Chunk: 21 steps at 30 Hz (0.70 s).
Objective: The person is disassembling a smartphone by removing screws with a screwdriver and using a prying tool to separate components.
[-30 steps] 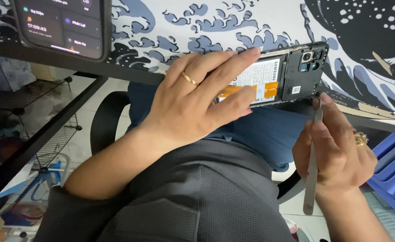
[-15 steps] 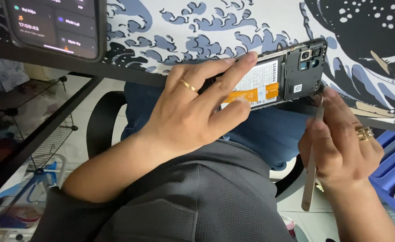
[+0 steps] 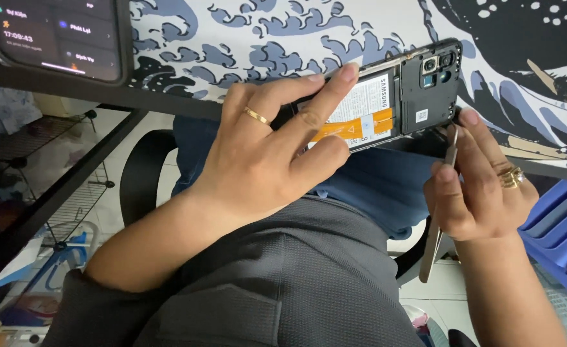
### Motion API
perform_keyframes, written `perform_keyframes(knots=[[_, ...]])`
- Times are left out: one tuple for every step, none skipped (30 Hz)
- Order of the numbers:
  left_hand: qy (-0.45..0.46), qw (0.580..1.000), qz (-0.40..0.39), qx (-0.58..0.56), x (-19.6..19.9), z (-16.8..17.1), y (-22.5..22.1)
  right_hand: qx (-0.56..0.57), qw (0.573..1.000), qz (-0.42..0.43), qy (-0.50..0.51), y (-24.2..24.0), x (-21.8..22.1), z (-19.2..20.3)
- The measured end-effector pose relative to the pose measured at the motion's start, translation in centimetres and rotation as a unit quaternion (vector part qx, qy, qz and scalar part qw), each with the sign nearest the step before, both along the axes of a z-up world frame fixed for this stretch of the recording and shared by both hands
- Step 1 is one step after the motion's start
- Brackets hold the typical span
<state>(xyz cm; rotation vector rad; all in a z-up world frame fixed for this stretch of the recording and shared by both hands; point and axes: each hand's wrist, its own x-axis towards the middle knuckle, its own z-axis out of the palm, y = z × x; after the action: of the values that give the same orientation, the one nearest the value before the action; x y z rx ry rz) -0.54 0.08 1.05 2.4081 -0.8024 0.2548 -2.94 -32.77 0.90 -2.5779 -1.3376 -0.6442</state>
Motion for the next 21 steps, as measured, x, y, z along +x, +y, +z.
perform_keyframes(knots=[[0.007, 1.000, -0.001, 0.004, -0.1, 0.0, 0.0, 0.017, 1.000, 0.006, -0.009, 0.0, 0.1, -0.3], [0.013, 1.000, -0.003, 0.007, -0.2, -0.1, 0.1, 0.034, 0.999, 0.011, -0.019, 0.0, 0.2, -0.7], [0.013, 1.000, -0.003, 0.009, -0.3, -0.1, 0.1, 0.035, 0.999, 0.010, -0.020, 0.1, 0.3, -0.8], [0.018, 1.000, 0.000, 0.013, -0.3, 0.0, 0.1, 0.044, 0.999, 0.013, -0.017, 0.2, 0.3, -0.8], [0.024, 1.000, 0.003, 0.016, -0.4, 0.0, 0.0, 0.050, 0.999, 0.015, -0.014, 0.2, 0.3, -0.8], [0.024, 1.000, 0.002, 0.016, -0.2, 0.2, 0.0, 0.050, 0.999, 0.013, -0.014, 0.1, 0.2, -0.9], [0.027, 0.999, 0.002, 0.022, -0.1, 0.3, 0.1, 0.054, 0.998, 0.010, -0.017, 0.1, 0.2, -1.0], [0.031, 0.999, 0.003, 0.029, 0.0, 0.5, 0.1, 0.058, 0.998, 0.007, -0.021, 0.0, 0.2, -1.2], [0.031, 0.999, 0.002, 0.030, 0.2, 0.8, 0.2, 0.059, 0.998, 0.006, -0.021, 0.0, 0.2, -1.2], [0.035, 0.999, -0.008, 0.039, 0.4, 1.0, 0.3, 0.062, 0.998, 0.008, -0.024, -0.1, 0.2, -1.3], [0.041, 0.998, -0.019, 0.048, 0.6, 1.3, 0.4, 0.064, 0.998, 0.011, -0.026, -0.1, 0.2, -1.3], [0.042, 0.998, -0.020, 0.048, 0.6, 1.4, 0.4, 0.064, 0.998, 0.010, -0.026, -0.3, 0.0, -1.4], [0.055, 0.997, -0.021, 0.050, 0.6, 1.5, 0.5, 0.065, 0.997, 0.005, -0.029, -0.6, -0.2, -1.6], [0.068, 0.996, -0.023, 0.051, 0.7, 1.5, 0.5, 0.065, 0.997, 0.000, -0.032, -0.8, -0.3, -1.8], [0.068, 0.996, -0.023, 0.052, 0.7, 1.6, 0.5, 0.066, 0.997, 0.000, -0.032, -0.3, 0.1, -1.5], [0.069, 0.996, -0.024, 0.054, 0.8, 1.7, 0.5, 0.080, 0.996, 0.009, -0.032, 0.1, 0.4, -1.3], [0.072, 0.996, -0.024, 0.056, 0.8, 1.8, 0.5, 0.094, 0.995, 0.018, -0.032, 0.6, 0.8, -1.0], [0.071, 0.996, -0.024, 0.056, 0.8, 1.8, 0.5, 0.094, 0.995, 0.019, -0.032, 0.7, 0.8, -1.0], [0.079, 0.995, -0.022, 0.053, 0.8, 1.8, 0.4, 0.093, 0.995, 0.014, -0.034, 0.9, 0.8, -0.9], [0.086, 0.995, -0.021, 0.049, 0.8, 1.8, 0.4, 0.093, 0.995, 0.008, -0.036, 1.1, 0.8, -0.8], [0.086, 0.995, -0.021, 0.049, 0.8, 1.7, 0.4, 0.093, 0.995, 0.008, -0.036, 1.0, 0.7, -0.8]])
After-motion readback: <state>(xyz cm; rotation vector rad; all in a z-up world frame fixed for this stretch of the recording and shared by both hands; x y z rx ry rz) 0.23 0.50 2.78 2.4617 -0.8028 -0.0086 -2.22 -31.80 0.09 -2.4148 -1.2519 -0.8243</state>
